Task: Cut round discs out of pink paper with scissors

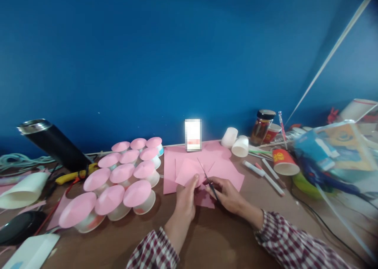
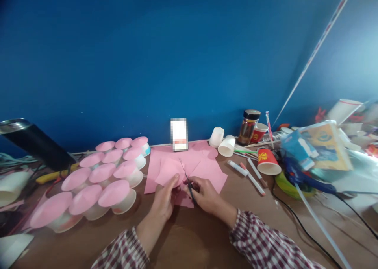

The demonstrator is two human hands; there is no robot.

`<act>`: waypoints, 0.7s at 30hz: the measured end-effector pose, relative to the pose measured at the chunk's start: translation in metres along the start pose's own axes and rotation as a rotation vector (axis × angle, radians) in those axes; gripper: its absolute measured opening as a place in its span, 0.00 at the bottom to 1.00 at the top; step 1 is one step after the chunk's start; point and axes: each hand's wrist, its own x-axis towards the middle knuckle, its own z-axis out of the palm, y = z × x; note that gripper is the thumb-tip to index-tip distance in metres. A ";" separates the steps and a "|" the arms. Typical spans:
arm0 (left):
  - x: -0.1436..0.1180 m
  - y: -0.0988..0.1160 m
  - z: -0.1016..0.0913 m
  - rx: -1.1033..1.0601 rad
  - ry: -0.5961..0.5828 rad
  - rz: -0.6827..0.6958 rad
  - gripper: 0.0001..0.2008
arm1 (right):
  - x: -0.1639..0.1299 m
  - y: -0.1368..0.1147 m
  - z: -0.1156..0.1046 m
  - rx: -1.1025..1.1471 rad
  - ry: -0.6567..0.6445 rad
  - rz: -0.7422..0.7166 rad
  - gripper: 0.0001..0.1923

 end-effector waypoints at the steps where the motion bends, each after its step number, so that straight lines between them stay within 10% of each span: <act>1: 0.000 0.000 0.000 0.002 0.001 -0.002 0.15 | 0.000 0.000 0.000 -0.004 -0.002 0.002 0.11; 21: 0.002 0.000 -0.002 0.061 0.036 0.019 0.14 | -0.001 -0.003 -0.001 -0.016 0.004 -0.008 0.08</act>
